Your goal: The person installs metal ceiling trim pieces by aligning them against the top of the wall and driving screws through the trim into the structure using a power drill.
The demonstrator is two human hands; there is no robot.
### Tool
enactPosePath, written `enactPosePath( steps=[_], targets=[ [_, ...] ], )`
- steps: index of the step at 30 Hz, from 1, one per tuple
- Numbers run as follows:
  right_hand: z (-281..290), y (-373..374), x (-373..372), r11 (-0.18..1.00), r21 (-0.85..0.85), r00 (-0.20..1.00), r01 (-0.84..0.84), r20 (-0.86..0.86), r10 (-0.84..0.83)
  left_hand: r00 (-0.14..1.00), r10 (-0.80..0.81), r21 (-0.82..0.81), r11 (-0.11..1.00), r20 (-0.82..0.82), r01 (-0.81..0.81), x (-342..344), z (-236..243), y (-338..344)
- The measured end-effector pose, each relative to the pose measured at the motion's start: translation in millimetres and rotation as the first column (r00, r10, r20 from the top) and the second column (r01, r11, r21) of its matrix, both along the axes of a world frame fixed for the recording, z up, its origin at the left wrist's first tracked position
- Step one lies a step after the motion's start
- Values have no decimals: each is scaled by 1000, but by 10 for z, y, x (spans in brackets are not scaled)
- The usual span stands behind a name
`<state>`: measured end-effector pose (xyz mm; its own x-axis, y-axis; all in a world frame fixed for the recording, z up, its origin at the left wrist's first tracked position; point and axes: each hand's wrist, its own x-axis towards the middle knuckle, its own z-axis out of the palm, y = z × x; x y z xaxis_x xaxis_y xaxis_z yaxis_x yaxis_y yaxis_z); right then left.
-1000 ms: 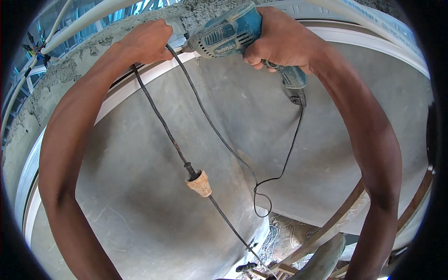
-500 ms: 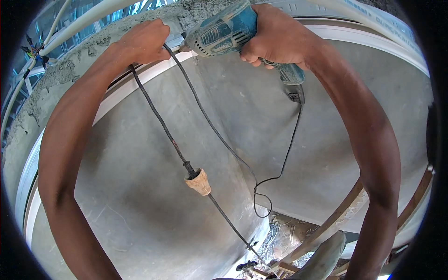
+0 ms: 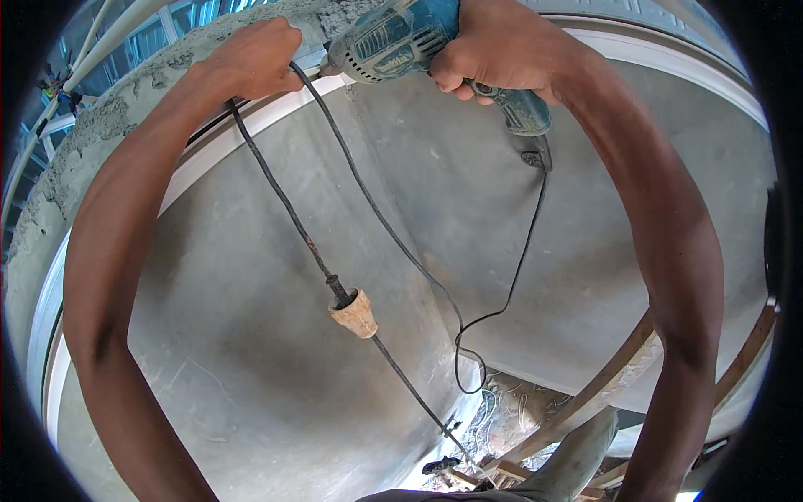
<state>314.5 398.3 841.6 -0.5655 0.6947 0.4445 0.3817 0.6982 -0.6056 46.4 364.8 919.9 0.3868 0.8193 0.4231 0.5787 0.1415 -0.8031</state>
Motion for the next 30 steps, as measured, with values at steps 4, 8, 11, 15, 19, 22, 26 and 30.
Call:
enactPosePath(
  steps=[4,8,11,15,19,22,26,30],
  targets=[
    [45,-166,-18,997,-1,997,82,-15,-82,1000,3,-1,1000,-2,-3,-99,49,6],
    [61,-253,-44,999,31,999,16,-37,-15,995,87,-36,996,43,-86,-65,66,25],
    [103,-237,63,998,43,998,44,37,-45,998,54,-15,998,31,-53,-22,19,19],
    [69,-341,135,988,124,994,-88,-59,96,1000,8,-10,1000,-2,-8,-88,40,36],
    [84,-469,6,977,209,998,47,-58,-36,998,63,20,998,30,-63,-128,59,34],
    [110,-374,-18,987,99,990,130,-75,-122,999,38,14,999,14,-38,-150,82,48],
    [75,-377,35,995,87,995,-56,-82,63,999,33,21,999,40,-34,-152,58,65],
    [83,-308,37,994,65,994,-84,-71,89,1000,11,38,999,7,-12,-168,74,66]
  ],
)
